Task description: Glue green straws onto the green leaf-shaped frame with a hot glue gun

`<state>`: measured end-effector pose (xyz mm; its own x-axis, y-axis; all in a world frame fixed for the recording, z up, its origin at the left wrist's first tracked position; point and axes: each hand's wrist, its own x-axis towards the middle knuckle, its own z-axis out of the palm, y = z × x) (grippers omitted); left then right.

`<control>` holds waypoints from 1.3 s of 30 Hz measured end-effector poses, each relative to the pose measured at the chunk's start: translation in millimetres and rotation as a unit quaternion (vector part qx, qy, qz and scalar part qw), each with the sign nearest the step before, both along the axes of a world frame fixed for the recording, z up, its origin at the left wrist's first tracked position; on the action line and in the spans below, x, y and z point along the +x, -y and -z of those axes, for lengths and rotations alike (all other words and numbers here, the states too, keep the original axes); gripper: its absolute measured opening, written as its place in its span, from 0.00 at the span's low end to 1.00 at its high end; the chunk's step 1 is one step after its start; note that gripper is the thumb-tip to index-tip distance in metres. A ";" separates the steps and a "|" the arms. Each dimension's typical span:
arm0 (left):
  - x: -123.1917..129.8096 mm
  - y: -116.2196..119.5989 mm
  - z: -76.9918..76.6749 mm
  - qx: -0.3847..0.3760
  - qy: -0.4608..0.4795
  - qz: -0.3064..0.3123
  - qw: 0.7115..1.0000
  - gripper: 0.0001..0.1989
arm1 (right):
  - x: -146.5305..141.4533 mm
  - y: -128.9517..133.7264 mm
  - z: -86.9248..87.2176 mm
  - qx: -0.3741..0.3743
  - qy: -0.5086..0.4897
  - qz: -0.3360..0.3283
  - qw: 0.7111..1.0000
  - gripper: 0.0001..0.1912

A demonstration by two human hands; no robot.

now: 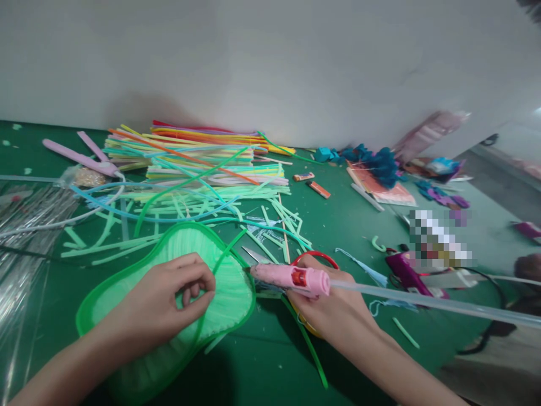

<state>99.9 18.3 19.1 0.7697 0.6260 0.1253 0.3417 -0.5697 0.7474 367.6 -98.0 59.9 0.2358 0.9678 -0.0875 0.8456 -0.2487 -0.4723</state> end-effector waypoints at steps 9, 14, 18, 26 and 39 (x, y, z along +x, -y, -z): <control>0.8 -1.9 -4.5 0.007 -0.004 0.002 1.000 0.09 | 3.0 6.7 4.2 0.016 0.016 -0.005 1.000 0.15; 1.1 -1.2 -3.4 0.005 -0.003 0.000 1.000 0.09 | 2.6 7.7 2.4 -0.009 0.020 -0.008 1.000 0.13; 1.2 -1.1 -3.3 -0.002 -0.007 -0.003 1.000 0.08 | 0.7 10.0 -1.5 -0.017 -0.003 0.005 1.000 0.13; 0.9 -1.6 -5.7 0.020 -0.005 0.008 1.000 0.09 | -0.1 14.8 -3.9 -0.006 -0.002 0.018 1.000 0.15; 1.7 -2.3 -5.2 0.027 0.009 0.003 1.000 0.08 | 2.4 25.4 -2.1 0.036 -0.020 0.000 0.999 0.13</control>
